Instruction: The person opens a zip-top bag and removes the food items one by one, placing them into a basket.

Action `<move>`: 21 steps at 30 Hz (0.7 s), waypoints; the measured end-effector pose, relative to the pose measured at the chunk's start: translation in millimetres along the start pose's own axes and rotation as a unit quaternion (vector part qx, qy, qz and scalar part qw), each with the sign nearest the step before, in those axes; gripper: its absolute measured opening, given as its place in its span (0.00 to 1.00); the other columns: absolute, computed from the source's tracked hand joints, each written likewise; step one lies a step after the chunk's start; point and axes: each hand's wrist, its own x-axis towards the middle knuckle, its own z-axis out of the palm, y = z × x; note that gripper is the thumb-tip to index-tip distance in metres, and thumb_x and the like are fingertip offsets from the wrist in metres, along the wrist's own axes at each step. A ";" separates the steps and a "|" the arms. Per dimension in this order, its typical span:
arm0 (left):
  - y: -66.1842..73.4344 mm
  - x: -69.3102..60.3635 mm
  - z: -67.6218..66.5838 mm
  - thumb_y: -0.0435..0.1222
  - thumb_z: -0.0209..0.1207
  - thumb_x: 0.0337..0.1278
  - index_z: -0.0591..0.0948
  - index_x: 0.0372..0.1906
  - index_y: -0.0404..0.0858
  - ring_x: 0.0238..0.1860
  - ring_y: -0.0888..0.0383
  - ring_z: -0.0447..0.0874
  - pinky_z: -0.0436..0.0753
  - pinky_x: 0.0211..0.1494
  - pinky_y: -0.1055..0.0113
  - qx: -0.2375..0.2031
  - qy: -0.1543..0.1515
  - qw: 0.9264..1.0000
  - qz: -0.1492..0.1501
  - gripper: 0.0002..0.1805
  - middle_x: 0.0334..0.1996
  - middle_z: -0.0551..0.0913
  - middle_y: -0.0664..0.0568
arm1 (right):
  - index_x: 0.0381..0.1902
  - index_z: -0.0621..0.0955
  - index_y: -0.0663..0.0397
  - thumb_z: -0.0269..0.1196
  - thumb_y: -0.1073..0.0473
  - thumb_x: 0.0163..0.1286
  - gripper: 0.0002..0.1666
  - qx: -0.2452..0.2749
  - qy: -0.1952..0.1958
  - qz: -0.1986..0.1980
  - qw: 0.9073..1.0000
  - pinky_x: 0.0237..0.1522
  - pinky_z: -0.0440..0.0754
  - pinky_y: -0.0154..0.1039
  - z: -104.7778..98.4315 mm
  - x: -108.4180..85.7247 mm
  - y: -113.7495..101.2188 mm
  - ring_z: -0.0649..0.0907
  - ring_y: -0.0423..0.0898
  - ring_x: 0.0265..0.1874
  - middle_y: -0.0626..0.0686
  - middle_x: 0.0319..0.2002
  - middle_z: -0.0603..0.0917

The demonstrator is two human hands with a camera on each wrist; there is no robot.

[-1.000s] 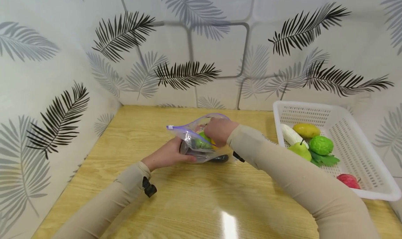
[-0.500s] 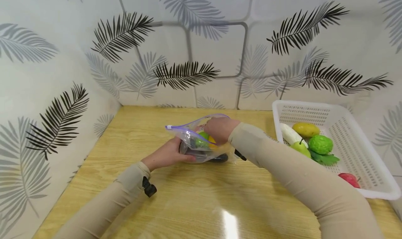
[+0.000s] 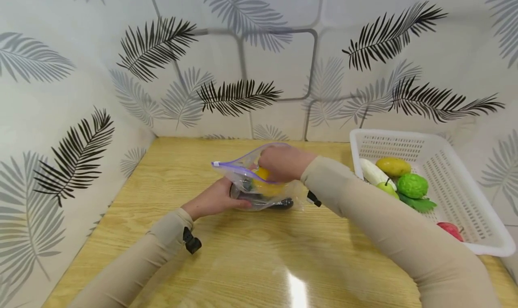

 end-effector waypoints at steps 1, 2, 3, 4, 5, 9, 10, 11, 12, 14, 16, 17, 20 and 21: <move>-0.1 -0.2 0.2 0.51 0.75 0.50 0.51 0.80 0.55 0.72 0.59 0.67 0.66 0.75 0.54 0.000 0.000 1.000 0.000 0.57 0.72 0.67 0.59 | 0.32 0.82 0.55 0.69 0.56 0.63 0.08 0.010 0.007 -0.003 1.000 0.40 0.78 0.43 -2.6 -0.4 0.0 0.76 0.47 0.31 0.48 0.28 0.80; -0.3 -0.3 0.5 0.52 0.74 0.51 0.51 0.80 0.55 0.72 0.59 0.66 0.65 0.76 0.54 0.002 0.000 1.000 0.000 0.57 0.72 0.67 0.59 | 0.32 0.82 0.55 0.69 0.56 0.64 0.09 0.023 0.014 -0.003 1.000 0.41 0.78 0.43 -5.5 -1.5 -0.1 0.77 0.47 0.32 0.48 0.29 0.80; -0.5 -0.4 0.8 0.52 0.74 0.51 0.51 0.79 0.55 0.72 0.59 0.66 0.65 0.76 0.54 0.003 0.000 1.000 0.002 0.57 0.72 0.66 0.59 | 0.34 0.82 0.55 0.69 0.54 0.65 0.10 0.037 0.020 0.000 0.999 0.42 0.79 0.43 -8.8 -3.2 -0.3 0.77 0.47 0.33 0.48 0.30 0.80; -0.8 -0.6 1.0 0.52 0.74 0.51 0.51 0.79 0.55 0.73 0.59 0.65 0.64 0.76 0.54 0.004 0.000 1.000 0.003 0.57 0.72 0.67 0.59 | 0.36 0.83 0.56 0.70 0.54 0.65 0.11 0.055 0.026 0.006 0.998 0.42 0.80 0.43 -12.1 -5.3 -0.7 0.77 0.48 0.34 0.49 0.31 0.81; -1.3 -0.4 1.3 0.51 0.74 0.51 0.51 0.79 0.56 0.72 0.59 0.66 0.64 0.76 0.54 0.002 -0.001 1.000 0.005 0.56 0.72 0.67 0.59 | 0.38 0.82 0.56 0.70 0.53 0.66 0.13 0.069 0.031 0.011 0.997 0.42 0.80 0.43 -15.3 -7.9 -0.7 0.78 0.48 0.35 0.49 0.33 0.81; -3.1 0.8 2.0 0.51 0.74 0.51 0.52 0.78 0.58 0.72 0.60 0.66 0.64 0.77 0.56 -0.003 -0.004 1.000 0.009 0.54 0.72 0.67 0.61 | 0.49 0.83 0.56 0.70 0.50 0.67 0.20 0.121 0.062 0.038 0.990 0.49 0.83 0.46 -29.7 -23.0 3.3 0.80 0.49 0.45 0.53 0.45 0.84; -3.6 1.3 2.2 0.51 0.74 0.51 0.53 0.77 0.58 0.72 0.60 0.66 0.64 0.77 0.56 -0.003 -0.004 1.000 0.010 0.54 0.72 0.67 0.60 | 0.51 0.83 0.56 0.70 0.50 0.68 0.21 0.130 0.071 0.042 0.988 0.50 0.82 0.46 -33.7 -27.4 5.6 0.80 0.50 0.46 0.53 0.47 0.84; -3.8 1.8 2.2 0.51 0.74 0.51 0.54 0.77 0.58 0.72 0.61 0.66 0.64 0.77 0.57 -0.002 -0.003 1.000 0.009 0.53 0.72 0.67 0.61 | 0.54 0.82 0.56 0.69 0.49 0.68 0.22 0.135 0.080 0.047 0.986 0.52 0.82 0.47 -38.0 -32.1 8.2 0.80 0.50 0.48 0.54 0.49 0.84; -3.8 2.0 2.1 0.52 0.74 0.51 0.55 0.76 0.57 0.71 0.61 0.67 0.64 0.76 0.57 0.002 -0.001 1.000 0.008 0.52 0.71 0.68 0.60 | 0.56 0.82 0.56 0.69 0.48 0.69 0.24 0.138 0.087 0.054 0.985 0.53 0.82 0.48 -43.0 -37.4 10.4 0.80 0.50 0.49 0.54 0.51 0.84; -3.7 2.7 2.0 0.52 0.75 0.50 0.57 0.76 0.57 0.71 0.61 0.67 0.65 0.76 0.57 0.007 0.003 1.000 0.008 0.51 0.71 0.68 0.59 | 0.59 0.81 0.56 0.68 0.48 0.69 0.26 0.138 0.101 0.067 0.983 0.52 0.82 0.48 -52.3 -48.0 15.6 0.80 0.49 0.49 0.53 0.51 0.84; -3.5 3.0 1.8 0.52 0.75 0.49 0.58 0.75 0.57 0.70 0.61 0.69 0.65 0.76 0.58 0.011 0.005 1.000 0.006 0.50 0.70 0.70 0.59 | 0.59 0.80 0.57 0.68 0.48 0.70 0.26 0.139 0.113 0.080 0.981 0.50 0.81 0.47 -60.5 -59.1 20.4 0.79 0.49 0.46 0.53 0.50 0.83; -3.3 2.9 1.6 0.52 0.75 0.50 0.58 0.75 0.58 0.69 0.61 0.69 0.66 0.75 0.58 0.013 0.005 1.000 0.003 0.50 0.69 0.70 0.59 | 0.59 0.80 0.57 0.67 0.48 0.70 0.26 0.142 0.115 0.088 0.979 0.49 0.81 0.47 -64.1 -65.4 22.6 0.79 0.48 0.46 0.53 0.50 0.83; -3.6 2.5 1.9 0.52 0.74 0.50 0.56 0.76 0.60 0.69 0.61 0.70 0.67 0.75 0.59 0.015 0.004 1.000 0.000 0.52 0.70 0.70 0.59 | 0.59 0.80 0.57 0.68 0.50 0.70 0.25 0.143 0.127 0.110 0.975 0.45 0.80 0.45 -70.0 -85.7 30.6 0.78 0.47 0.43 0.51 0.49 0.82; -3.5 2.3 2.0 0.52 0.74 0.51 0.56 0.77 0.61 0.69 0.61 0.69 0.67 0.75 0.59 0.018 0.004 1.000 -0.002 0.52 0.70 0.70 0.59 | 0.59 0.80 0.56 0.68 0.51 0.70 0.24 0.144 0.132 0.115 0.974 0.45 0.79 0.45 -70.7 -93.4 33.5 0.78 0.47 0.42 0.51 0.49 0.82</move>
